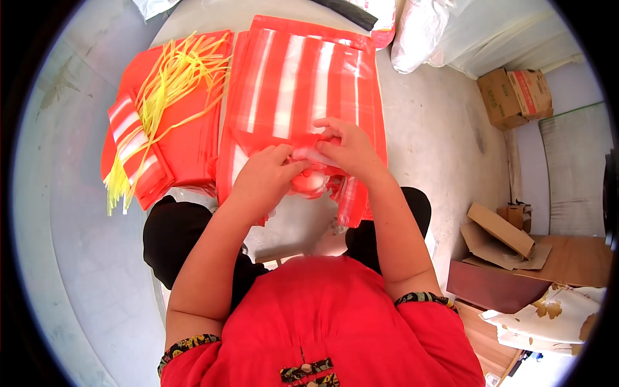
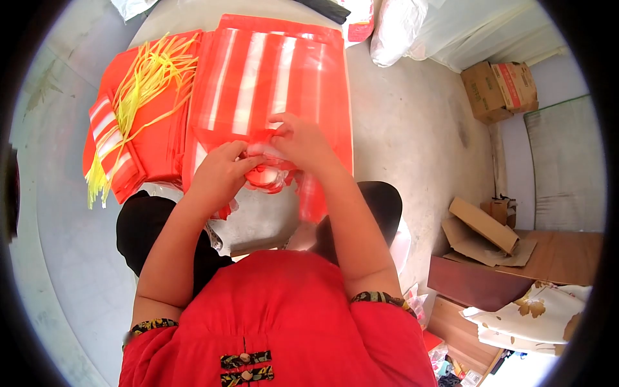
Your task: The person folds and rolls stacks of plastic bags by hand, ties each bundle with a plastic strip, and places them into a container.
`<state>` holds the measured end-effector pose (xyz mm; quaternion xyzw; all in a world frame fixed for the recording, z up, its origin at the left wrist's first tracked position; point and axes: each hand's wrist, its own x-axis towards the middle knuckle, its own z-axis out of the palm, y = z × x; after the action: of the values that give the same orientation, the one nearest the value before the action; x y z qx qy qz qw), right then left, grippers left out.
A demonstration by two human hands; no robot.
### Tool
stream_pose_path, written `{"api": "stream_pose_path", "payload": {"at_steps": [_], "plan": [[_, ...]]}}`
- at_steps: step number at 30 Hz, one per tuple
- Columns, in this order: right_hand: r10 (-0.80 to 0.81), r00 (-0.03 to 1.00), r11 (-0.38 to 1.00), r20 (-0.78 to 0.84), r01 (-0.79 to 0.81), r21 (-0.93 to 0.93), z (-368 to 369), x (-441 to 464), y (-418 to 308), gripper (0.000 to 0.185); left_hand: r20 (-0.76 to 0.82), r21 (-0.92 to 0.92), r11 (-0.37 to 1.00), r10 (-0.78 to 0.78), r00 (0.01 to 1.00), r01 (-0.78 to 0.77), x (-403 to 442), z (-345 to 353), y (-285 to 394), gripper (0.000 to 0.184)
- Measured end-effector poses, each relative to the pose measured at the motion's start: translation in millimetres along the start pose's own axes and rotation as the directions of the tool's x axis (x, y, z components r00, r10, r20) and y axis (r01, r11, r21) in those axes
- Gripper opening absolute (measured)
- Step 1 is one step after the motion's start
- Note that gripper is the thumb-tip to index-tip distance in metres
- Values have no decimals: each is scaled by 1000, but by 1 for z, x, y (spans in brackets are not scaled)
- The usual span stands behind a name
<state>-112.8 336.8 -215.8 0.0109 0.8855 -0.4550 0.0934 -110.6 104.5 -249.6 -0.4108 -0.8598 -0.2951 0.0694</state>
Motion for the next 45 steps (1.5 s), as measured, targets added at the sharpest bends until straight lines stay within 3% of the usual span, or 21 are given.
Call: {"api": "stream_pose_path", "payload": {"at_steps": [7,10,13,16,19,22,23,26,29,32,35,45], "plan": [[-57,998,991,40,52,121,-1,0,4,39,-32,31,1000,5,999,-4,1,-1,5,34],[-26,994,908,106,-21,419,-5,-8,-18,38,-14,20,1000,25,1000,-24,1,-2,1,33],[-56,998,758,42,16,652,-9,-15,-32,38,-7,7,1000,30,1000,-30,0,-2,0,33],[-98,994,783,-39,101,614,-18,-13,-28,38,-13,2,1000,19,1000,-19,0,-2,1,33],[-107,990,968,-92,125,219,-19,-4,2,40,-7,-4,1000,21,1000,-21,0,-2,0,34],[-176,983,982,-53,172,-72,-7,-3,25,42,-22,-11,1000,18,1000,-18,-1,-1,0,33],[-168,985,984,-45,165,-64,-5,-4,30,43,-32,-15,1000,17,999,-17,0,-1,1,33],[-133,991,990,-34,131,-50,6,-6,20,45,106,-119,969,-204,973,216,1,-4,7,30],[-98,993,991,-62,91,-99,9,-8,10,45,16,17,998,-60,998,60,-2,-8,7,29],[-117,989,981,-92,101,-164,11,-9,8,44,16,44,999,-19,1000,18,-1,-12,8,32],[-130,985,980,-116,111,-162,12,-10,8,42,-115,26,997,71,991,-68,1,-5,4,34],[-202,968,965,-151,171,-198,19,-12,11,31,-155,-9,991,130,979,-133,10,2,1,31]]}}
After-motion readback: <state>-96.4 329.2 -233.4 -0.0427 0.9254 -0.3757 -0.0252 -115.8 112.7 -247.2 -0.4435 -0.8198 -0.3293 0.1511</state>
